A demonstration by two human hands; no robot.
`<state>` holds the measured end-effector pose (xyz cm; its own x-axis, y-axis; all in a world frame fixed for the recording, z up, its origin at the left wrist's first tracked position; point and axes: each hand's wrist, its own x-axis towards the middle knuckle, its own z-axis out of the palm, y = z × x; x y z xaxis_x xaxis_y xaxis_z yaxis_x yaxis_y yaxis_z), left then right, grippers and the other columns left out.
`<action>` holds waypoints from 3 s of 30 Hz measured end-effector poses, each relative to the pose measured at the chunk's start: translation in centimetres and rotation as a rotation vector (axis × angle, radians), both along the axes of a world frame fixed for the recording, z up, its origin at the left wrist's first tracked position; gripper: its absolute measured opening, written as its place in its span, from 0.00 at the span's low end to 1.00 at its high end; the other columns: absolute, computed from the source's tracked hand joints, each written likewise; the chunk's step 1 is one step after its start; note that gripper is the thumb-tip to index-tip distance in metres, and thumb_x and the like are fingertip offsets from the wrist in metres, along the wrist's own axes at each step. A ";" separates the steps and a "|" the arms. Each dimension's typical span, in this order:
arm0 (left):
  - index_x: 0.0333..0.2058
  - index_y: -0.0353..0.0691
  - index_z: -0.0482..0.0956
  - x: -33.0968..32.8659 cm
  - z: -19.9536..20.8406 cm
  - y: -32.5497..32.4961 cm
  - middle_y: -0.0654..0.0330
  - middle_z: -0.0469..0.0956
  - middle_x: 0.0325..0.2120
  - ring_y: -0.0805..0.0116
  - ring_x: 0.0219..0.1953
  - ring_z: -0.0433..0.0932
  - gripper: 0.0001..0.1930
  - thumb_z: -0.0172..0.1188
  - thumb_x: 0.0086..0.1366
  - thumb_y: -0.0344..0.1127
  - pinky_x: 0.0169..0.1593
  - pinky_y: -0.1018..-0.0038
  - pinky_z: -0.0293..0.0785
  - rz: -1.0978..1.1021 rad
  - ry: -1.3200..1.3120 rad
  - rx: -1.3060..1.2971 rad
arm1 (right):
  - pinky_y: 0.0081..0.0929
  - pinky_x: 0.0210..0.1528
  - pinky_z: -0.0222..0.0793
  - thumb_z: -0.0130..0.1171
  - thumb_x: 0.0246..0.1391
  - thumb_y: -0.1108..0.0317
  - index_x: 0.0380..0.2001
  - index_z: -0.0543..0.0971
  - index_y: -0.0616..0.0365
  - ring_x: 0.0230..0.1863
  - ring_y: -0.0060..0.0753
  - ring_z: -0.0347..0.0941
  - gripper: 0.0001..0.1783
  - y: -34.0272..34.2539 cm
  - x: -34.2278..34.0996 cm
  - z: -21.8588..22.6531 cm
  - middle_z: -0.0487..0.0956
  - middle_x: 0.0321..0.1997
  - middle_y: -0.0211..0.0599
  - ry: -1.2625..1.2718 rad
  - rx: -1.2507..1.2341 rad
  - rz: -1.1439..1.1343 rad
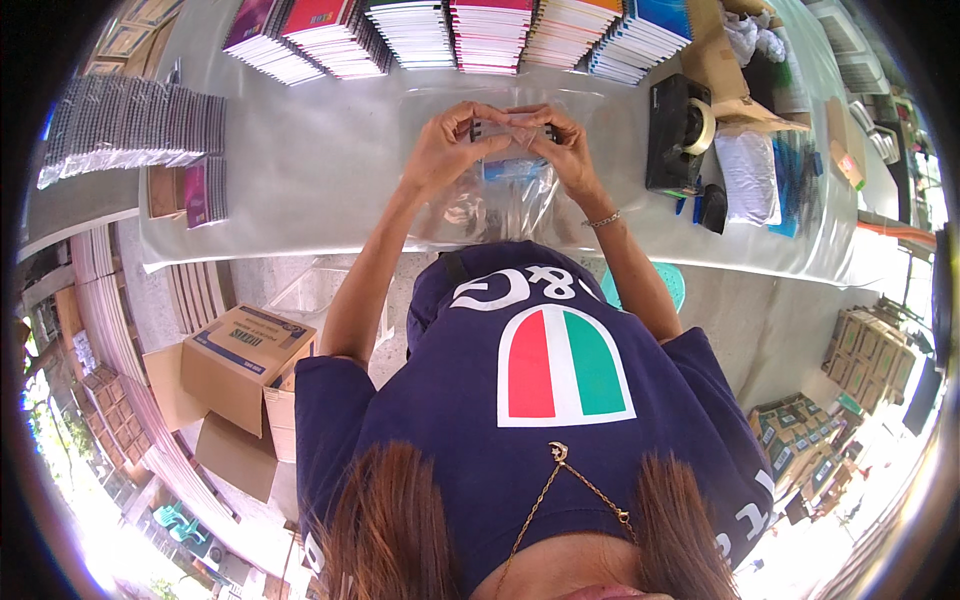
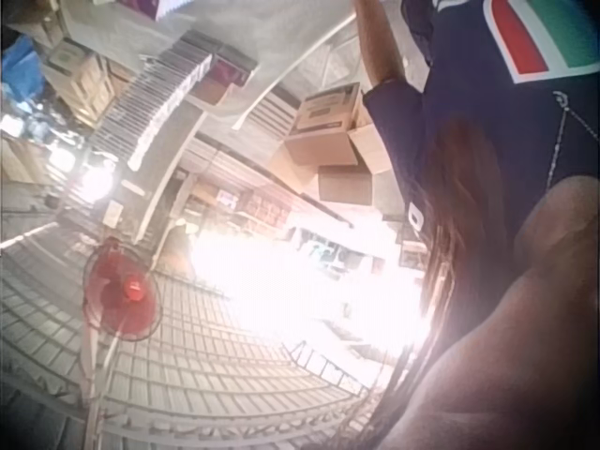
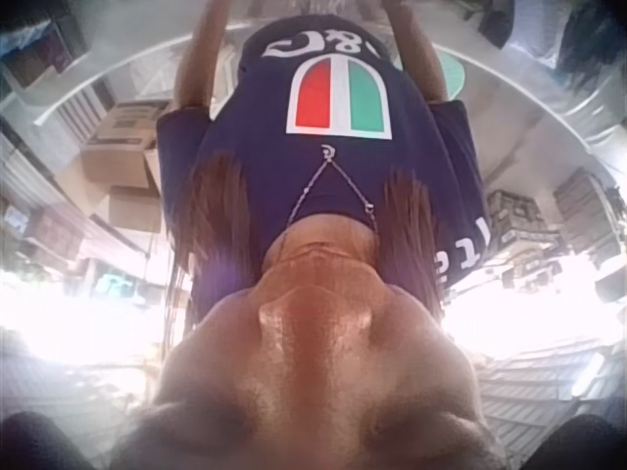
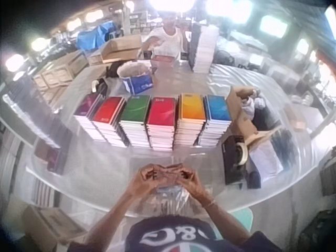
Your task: The person repeatedly picks up stacks of colorful spiral-bound notebooks, places them into clear plastic bags, and seals the bags. The person then sets the packaged notebooks aside and repeats the process with new stacks.
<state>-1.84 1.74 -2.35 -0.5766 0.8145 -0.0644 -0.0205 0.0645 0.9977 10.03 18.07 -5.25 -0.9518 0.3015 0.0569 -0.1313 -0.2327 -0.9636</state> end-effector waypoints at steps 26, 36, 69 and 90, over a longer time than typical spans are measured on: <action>0.35 0.38 0.74 1.3 1.7 -0.9 0.59 0.77 0.49 0.55 0.56 0.73 0.08 0.63 0.58 0.31 0.61 0.61 0.68 -0.167 0.893 -0.004 | 0.42 0.61 0.56 0.73 0.36 0.72 0.32 0.86 0.40 0.60 0.45 0.61 0.16 -5.3 3.6 1.1 0.73 0.54 0.27 -0.015 0.979 -0.647; 0.51 0.48 0.80 1.0 0.8 -1.1 0.66 0.75 0.50 0.64 0.58 0.71 0.21 0.65 0.57 0.32 0.62 0.64 0.68 -0.243 0.960 -0.006 | 0.39 0.55 0.56 0.67 0.36 0.78 0.35 0.85 0.38 0.53 0.40 0.62 0.21 -8.2 3.6 -1.8 0.73 0.47 0.24 -0.037 1.111 -0.838; 0.43 0.43 0.83 3.0 -1.7 -0.7 0.60 0.76 0.44 0.57 0.54 0.72 0.15 0.61 0.57 0.22 0.57 0.60 0.69 -0.061 0.960 0.204 | 0.22 0.41 0.78 0.59 0.61 0.60 0.42 0.75 0.65 0.38 0.29 0.80 0.17 9.2 20.5 -1.3 0.80 0.36 0.37 -0.391 -0.042 -0.851; 0.32 0.42 0.81 2.6 -2.4 -0.1 0.61 0.79 0.38 0.60 0.47 0.78 0.13 0.60 0.47 0.20 0.51 0.63 0.74 -0.004 1.021 0.348 | 0.14 0.24 0.64 0.61 0.60 0.60 0.32 0.76 0.61 0.21 0.14 0.68 0.14 -8.2 5.2 5.9 0.74 0.22 0.24 -0.441 -0.025 -0.701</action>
